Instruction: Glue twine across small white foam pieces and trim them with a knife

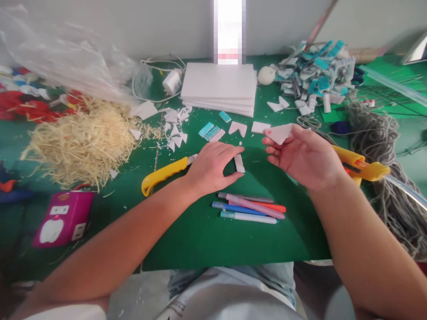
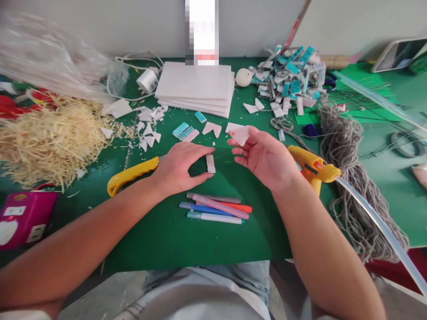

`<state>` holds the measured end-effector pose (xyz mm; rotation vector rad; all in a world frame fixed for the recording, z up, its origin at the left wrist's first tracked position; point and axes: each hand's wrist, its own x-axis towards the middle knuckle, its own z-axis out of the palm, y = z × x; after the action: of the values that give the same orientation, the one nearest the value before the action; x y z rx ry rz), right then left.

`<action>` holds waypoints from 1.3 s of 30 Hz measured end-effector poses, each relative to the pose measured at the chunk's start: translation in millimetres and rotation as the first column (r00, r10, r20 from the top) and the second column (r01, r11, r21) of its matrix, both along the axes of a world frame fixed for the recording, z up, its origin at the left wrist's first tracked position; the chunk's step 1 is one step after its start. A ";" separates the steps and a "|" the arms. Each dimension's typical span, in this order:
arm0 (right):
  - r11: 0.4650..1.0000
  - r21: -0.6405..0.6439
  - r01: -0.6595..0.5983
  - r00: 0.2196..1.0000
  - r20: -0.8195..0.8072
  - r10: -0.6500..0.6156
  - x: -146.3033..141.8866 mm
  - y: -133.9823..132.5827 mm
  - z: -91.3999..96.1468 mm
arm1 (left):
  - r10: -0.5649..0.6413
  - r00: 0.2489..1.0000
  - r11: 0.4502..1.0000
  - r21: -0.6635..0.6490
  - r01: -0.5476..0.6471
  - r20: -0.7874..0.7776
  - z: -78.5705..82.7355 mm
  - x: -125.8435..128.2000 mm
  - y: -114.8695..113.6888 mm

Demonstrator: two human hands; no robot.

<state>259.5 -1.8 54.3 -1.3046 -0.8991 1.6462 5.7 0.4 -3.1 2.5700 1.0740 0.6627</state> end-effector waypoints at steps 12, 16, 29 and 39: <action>0.734 0.376 -0.565 0.510 0.859 -0.048 6.7 -3.7 -20.3 | -0.012 1.000 1.000 0.026 0.012 0.020 -2.4 -1.2 1.0; 0.672 0.344 -0.655 0.410 0.910 -0.066 10.7 -1.2 -28.4 | -0.038 0.999 0.999 0.015 0.037 0.013 -1.3 -0.6 1.3; 0.671 0.323 -0.667 0.398 0.916 -0.045 12.0 -1.8 -27.7 | 0.091 0.996 0.989 0.113 -0.093 0.022 0.6 -7.4 4.0; 0.718 0.360 -0.596 0.420 0.901 -0.103 5.9 -2.9 -27.1 | 0.385 0.914 0.899 0.278 -0.339 -0.129 -0.9 -24.1 21.0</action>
<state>265.5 -4.7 27.2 -1.5004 -2.2135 0.5097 -18.4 21.3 -3.9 2.7050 1.6593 0.6970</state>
